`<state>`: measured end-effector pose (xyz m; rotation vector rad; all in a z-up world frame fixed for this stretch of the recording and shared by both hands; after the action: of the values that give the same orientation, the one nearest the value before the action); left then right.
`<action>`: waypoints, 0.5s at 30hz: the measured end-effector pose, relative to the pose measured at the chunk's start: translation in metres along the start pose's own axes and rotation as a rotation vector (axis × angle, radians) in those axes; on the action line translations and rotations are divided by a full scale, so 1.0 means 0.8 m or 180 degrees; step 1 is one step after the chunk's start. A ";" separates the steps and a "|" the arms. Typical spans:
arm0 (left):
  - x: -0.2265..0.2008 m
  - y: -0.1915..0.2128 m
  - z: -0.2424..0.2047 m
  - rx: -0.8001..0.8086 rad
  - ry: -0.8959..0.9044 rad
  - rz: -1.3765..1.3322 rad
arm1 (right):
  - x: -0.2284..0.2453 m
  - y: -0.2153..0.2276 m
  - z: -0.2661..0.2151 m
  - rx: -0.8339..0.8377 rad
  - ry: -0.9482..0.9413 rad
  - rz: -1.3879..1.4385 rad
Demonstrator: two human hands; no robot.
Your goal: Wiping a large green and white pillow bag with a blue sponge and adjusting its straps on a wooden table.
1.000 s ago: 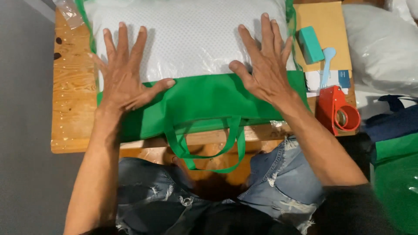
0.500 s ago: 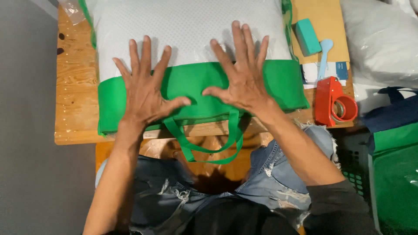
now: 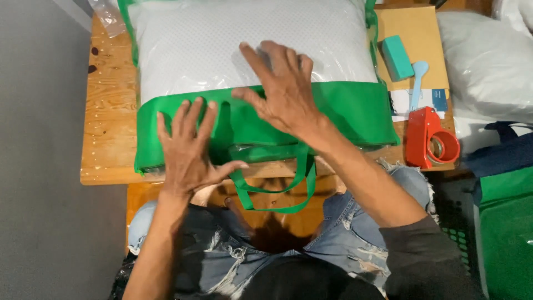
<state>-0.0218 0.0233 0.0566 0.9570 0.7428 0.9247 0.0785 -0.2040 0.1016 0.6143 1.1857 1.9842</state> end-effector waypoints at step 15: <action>0.057 -0.062 0.028 -0.0533 0.1121 0.0005 | -0.065 -0.054 -0.045 -0.0240 -0.1426 -0.0144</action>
<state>0.0318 0.0427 0.0143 0.6540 0.9439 1.1539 0.0999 -0.2515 0.0451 0.9253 0.8385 1.7228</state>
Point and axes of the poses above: each hand's wrist, its own z-axis towards the middle knuckle, its own y-axis out of the back of the hand, x = y × z, the point moved 1 cm from there along z, towards the middle knuckle, and after that the axes turned 1 degree about -z, right-handed, at the moved point
